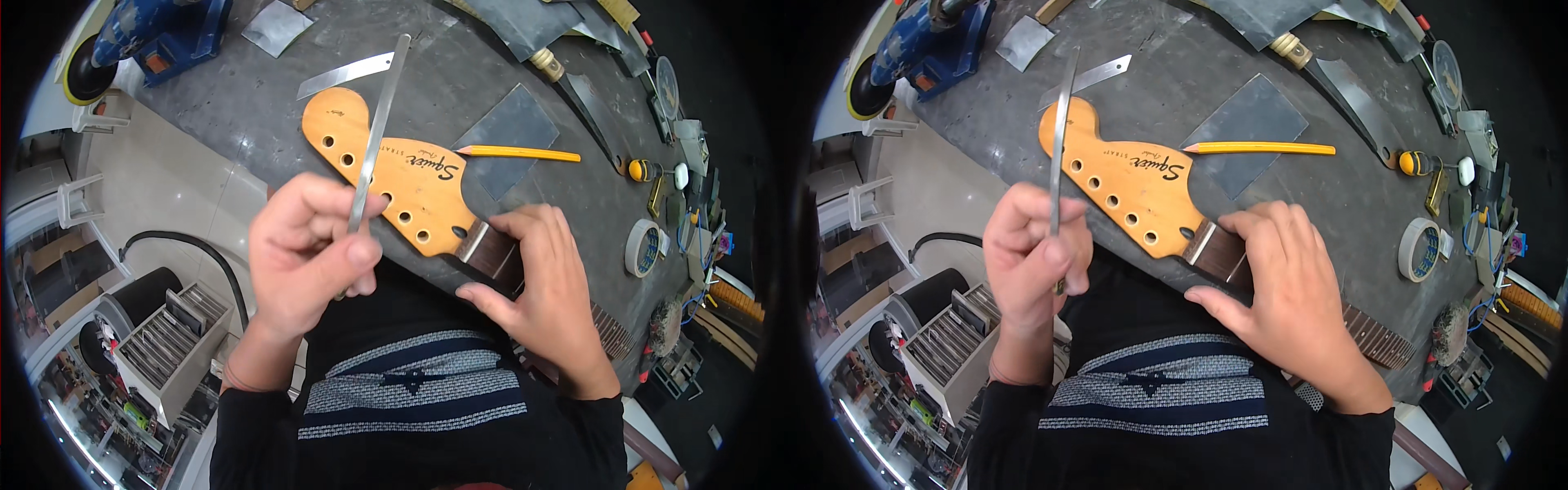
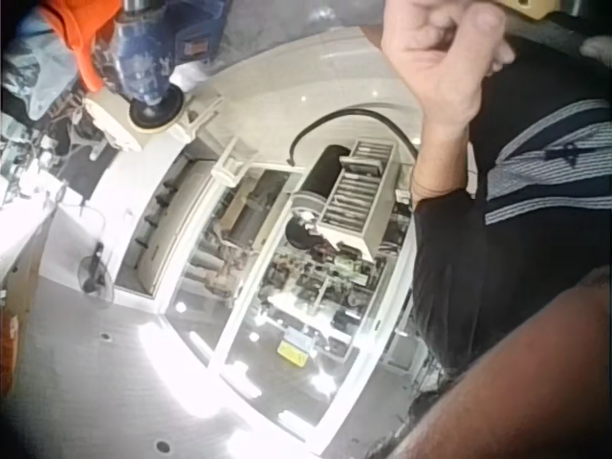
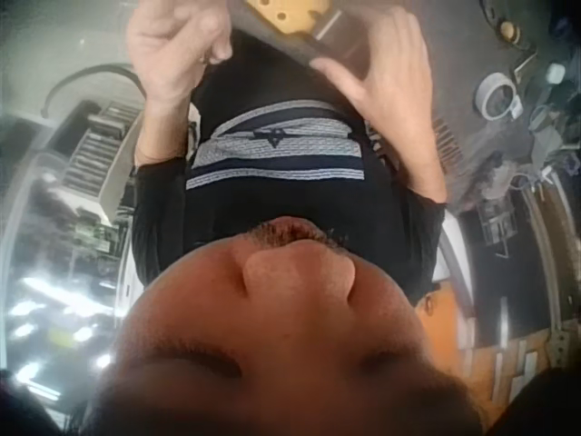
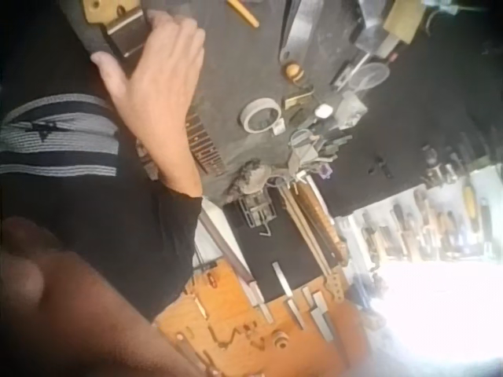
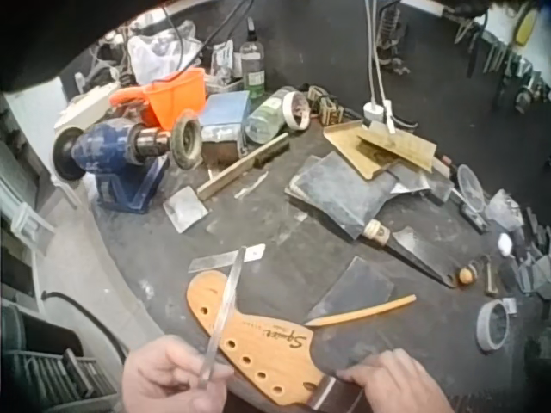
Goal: The person scrapes the nut slot of a guitar neck using a small blade, cleans the area with a cloth, and files down the edges of the nut.
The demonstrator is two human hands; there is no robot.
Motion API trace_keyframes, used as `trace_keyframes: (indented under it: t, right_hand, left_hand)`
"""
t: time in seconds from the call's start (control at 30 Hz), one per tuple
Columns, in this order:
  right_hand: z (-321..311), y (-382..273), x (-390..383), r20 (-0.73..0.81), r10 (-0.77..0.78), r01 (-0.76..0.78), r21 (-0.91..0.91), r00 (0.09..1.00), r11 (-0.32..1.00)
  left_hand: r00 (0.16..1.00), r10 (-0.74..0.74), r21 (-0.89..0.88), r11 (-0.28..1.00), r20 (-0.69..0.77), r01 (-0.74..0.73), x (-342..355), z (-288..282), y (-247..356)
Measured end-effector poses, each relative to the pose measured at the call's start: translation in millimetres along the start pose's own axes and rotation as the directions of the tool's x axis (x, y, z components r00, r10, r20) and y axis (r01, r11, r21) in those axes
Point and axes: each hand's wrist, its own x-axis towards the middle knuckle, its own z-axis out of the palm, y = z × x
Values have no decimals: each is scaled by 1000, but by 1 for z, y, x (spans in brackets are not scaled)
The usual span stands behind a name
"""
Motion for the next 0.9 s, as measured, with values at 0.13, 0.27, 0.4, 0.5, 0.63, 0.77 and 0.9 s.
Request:
trace_keyframes:
  t: [0.13, 0.27, 0.4, 0.5, 0.63, 0.77, 0.9]
  right_hand:
    - [11, 5, -1, -27, -7, 7, -17, 1000, 1000]
    - [14, 4, 0, -50, -37, 35, -42, 998, 999]
    - [18, -1, -2, -112, -86, 76, -89, 990, 993]
    - [20, 2, -4, -150, -303, 277, -172, 941, 945]
    - [9, 2, -5, -78, -416, 409, -90, 906, 908]
    - [11, -2, -1, -167, 32, -34, -8, 986, 999]
    - [4, -1, 3, -8, -10, 10, -75, 1000, 997]
  left_hand:
    - [996, 84, 116, 990, -2, -83, -7, -1, -12]
    - [997, 72, 164, 984, -22, -67, -4, 8, -12]
    - [998, 35, 146, 988, 51, -42, -6, 4, -14]
    - [996, 74, 175, 981, 46, -81, -6, 10, -16]
    - [996, 93, 271, 958, 19, -94, -9, 12, -17]
    - [996, 88, 330, 940, -3, -82, -16, 7, -19]
    - [994, 103, 325, 942, -26, -89, -12, 9, -22]
